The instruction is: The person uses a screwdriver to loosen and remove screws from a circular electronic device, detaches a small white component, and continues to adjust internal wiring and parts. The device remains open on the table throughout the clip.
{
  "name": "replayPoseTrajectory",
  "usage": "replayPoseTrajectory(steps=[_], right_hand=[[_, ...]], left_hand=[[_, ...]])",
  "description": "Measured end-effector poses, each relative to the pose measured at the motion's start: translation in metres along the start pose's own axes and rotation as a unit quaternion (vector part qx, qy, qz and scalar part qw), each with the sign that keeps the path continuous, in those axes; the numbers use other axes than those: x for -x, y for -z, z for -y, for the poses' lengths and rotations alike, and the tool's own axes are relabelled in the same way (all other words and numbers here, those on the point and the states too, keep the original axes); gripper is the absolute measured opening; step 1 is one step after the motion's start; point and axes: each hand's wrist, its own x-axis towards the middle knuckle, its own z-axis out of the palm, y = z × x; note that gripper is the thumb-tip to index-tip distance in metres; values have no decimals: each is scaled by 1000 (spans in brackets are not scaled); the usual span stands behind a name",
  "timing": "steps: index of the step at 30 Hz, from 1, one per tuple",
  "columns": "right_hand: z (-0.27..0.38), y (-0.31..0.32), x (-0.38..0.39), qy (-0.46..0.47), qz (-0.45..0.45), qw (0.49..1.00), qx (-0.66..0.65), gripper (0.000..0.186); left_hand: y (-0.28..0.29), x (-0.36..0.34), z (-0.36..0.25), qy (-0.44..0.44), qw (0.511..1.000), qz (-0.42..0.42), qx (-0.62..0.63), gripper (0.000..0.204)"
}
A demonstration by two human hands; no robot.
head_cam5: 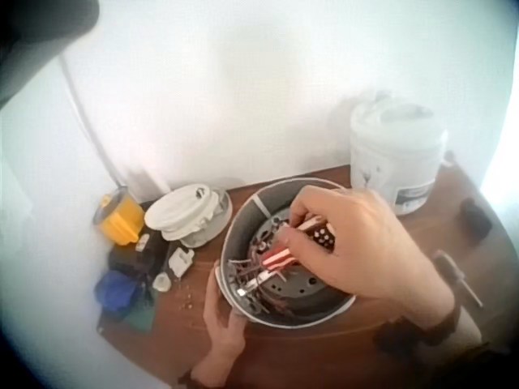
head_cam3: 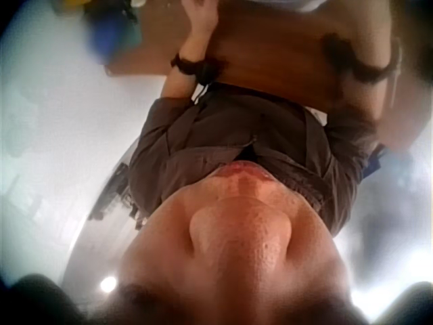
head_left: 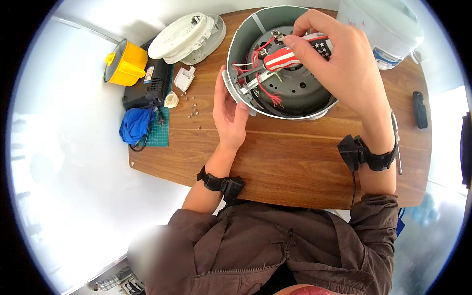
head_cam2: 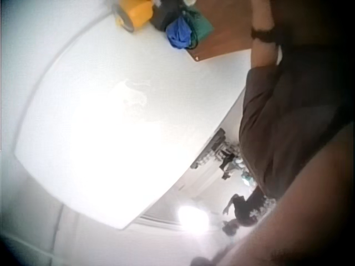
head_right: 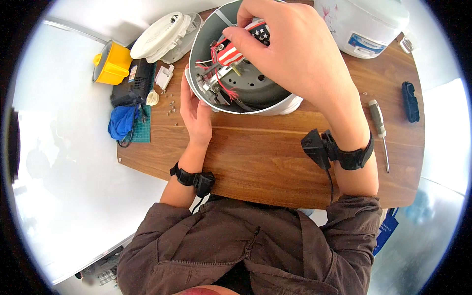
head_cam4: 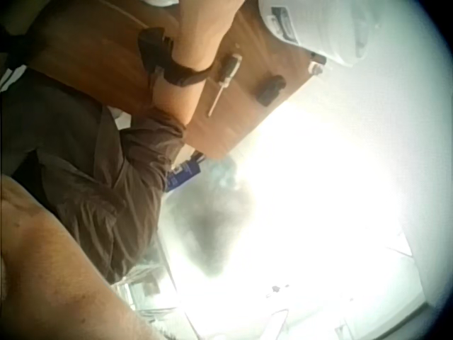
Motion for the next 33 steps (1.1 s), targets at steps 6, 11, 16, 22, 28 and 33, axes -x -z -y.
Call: replayPoseTrajectory(steps=[6,11,16,22,28,33], right_hand=[[-6,10,-7,75,17,994,-84,21],[17,27,-7,-11,51,995,-81,22],[31,19,-5,-109,21,994,-17,24],[19,11,-8,-118,-18,990,69,29],[20,14,-6,-120,5,993,-19,24],[1,18,-12,-122,50,984,-119,21]], left_hand=[[-1,0,3,-14,1000,-4,-2,77],[-3,-1,3,-17,1000,-12,4,76],[-2,-1,4,-14,1000,-11,8,77],[-1,-2,4,-34,999,-11,-6,78],[0,-2,6,-27,1000,-13,3,77],[1,-3,6,-27,1000,-10,7,75]])
